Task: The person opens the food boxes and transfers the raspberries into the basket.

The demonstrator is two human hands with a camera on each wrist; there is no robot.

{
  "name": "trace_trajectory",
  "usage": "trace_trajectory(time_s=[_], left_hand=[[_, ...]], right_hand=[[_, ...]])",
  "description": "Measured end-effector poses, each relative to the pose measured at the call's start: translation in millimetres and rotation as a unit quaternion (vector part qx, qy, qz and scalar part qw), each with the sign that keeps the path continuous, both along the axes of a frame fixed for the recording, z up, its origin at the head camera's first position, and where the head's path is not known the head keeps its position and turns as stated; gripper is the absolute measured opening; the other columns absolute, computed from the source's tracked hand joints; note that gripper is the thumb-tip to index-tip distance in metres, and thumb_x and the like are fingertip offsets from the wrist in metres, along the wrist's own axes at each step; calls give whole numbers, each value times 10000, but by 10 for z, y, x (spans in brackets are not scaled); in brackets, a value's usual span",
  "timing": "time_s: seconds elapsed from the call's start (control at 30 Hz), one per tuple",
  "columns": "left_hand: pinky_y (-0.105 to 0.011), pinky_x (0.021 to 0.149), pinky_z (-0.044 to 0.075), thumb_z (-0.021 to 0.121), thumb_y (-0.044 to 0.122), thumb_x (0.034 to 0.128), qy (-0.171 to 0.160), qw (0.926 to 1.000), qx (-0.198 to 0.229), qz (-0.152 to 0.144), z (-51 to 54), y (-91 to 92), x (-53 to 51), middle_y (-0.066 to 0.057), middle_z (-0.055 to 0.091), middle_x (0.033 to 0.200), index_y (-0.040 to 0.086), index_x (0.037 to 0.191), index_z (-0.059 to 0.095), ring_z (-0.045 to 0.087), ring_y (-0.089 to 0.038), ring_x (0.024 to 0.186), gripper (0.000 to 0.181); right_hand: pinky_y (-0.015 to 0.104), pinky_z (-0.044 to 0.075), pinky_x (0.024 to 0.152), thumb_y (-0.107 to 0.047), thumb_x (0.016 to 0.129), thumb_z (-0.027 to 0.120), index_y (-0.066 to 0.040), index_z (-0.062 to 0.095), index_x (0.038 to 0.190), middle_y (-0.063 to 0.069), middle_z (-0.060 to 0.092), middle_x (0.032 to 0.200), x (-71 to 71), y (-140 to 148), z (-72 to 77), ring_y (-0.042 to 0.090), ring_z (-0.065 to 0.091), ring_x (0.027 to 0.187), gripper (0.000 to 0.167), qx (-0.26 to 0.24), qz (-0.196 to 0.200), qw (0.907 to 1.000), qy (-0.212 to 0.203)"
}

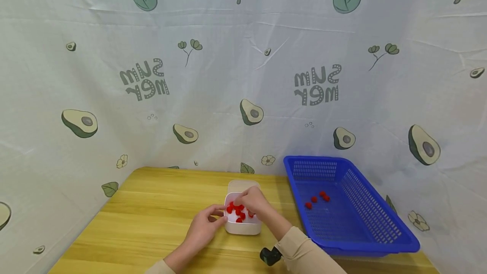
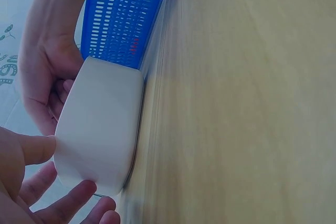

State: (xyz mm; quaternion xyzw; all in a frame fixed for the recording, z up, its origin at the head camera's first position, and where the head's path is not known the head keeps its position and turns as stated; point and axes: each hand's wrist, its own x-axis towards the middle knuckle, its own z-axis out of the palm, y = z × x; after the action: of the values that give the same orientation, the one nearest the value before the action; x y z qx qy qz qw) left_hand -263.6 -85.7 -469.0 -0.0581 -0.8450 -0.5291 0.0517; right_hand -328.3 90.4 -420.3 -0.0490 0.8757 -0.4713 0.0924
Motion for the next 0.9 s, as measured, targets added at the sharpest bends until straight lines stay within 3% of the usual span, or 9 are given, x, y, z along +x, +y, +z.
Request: trace_trajectory(time_s=[0.3, 0.6, 0.9], left_hand=[[-358, 733, 532, 741, 260, 915, 21, 10000, -16, -4, -10, 2, -3, 17, 710, 1047, 184, 1213, 707, 634, -153, 881, 310], [-352, 727, 529, 741, 267, 914, 70, 10000, -35, 20, -12, 5, 1, 19, 715, 1039, 184, 1209, 710, 634, -145, 864, 307], [-353, 709, 521, 742, 270, 911, 110, 9999, -61, 17, -10, -3, 2, 18, 713, 1029, 175, 1212, 708, 634, -146, 854, 317]], right_hand=[[219, 371, 488, -93, 877, 725, -3, 757, 915, 94, 665, 740, 43, -79, -107, 137, 428, 538, 103, -20, -13, 9999, -120], [203, 363, 442, -101, 815, 772, -45, 762, 806, 31, 661, 671, 26, -125, -205, 99, 427, 465, 57, 481, -82, 9984, 280], [212, 354, 449, -137, 829, 769, -56, 780, 770, 11, 634, 627, 44, -159, -232, 104, 417, 447, 101, 846, -2, 9953, 464]])
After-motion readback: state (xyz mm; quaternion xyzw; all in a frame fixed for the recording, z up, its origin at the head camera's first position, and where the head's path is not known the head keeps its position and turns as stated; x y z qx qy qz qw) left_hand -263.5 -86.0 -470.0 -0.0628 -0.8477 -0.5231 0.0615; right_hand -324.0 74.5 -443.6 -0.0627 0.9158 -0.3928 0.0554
